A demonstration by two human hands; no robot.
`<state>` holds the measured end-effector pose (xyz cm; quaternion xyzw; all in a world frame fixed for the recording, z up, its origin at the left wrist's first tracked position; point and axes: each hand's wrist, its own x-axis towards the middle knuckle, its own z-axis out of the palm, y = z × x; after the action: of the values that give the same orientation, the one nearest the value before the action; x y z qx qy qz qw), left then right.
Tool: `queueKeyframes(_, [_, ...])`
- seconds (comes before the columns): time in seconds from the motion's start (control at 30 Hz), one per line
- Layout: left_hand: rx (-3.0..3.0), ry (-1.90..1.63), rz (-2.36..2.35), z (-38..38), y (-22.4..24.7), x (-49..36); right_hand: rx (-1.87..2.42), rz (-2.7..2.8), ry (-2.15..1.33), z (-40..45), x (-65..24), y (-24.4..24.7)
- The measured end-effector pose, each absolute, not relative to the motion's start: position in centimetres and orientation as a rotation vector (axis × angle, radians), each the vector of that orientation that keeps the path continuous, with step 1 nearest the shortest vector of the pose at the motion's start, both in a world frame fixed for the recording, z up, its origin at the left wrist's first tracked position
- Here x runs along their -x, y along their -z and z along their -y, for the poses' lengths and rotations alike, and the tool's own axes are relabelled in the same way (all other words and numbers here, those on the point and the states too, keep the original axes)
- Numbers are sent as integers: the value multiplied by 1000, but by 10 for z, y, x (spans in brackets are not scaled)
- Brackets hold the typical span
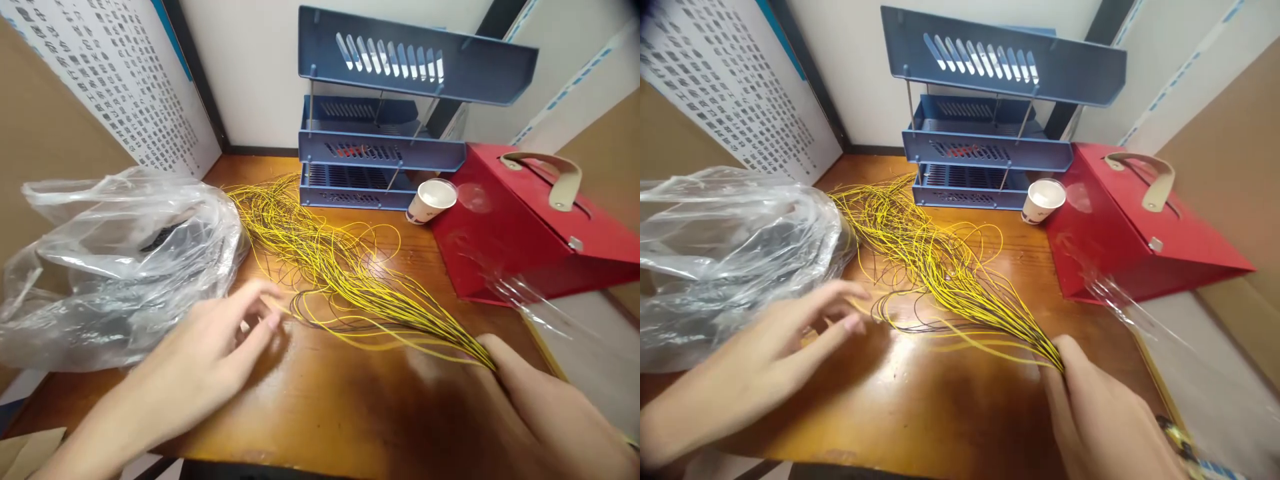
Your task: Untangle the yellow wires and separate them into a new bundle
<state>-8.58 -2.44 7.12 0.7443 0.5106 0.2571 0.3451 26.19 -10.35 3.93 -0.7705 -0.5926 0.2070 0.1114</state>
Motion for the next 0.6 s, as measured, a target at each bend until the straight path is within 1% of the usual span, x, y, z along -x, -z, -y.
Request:
queueKeyframes(0.1, [-2117, -695, -1457, 7, -85, 78, 2481, 2064, -247, 100, -250, -39])
queueKeyframes(0.2, [-2379, -651, -1290, -14, -87, 53, 2499, 2261, -114, 97, -237, -37])
queueKeyframes(0.33, [-2553, -413, -839, -23, -73, 6, 2552, 2365, -115, 91, -222, -35])
queueKeyframes(0.4, [-2573, -318, -709, -23, -58, -11, 2572, 2394, -152, 87, -218, -36])
queueKeyframes(0.53, [-2684, -207, -727, -44, -23, -18, 2569, 2425, -141, 75, -216, -37])
queueKeyframes(0.6, [-2683, -168, -780, -63, -17, -11, 2541, 2442, -174, 67, -215, -38])
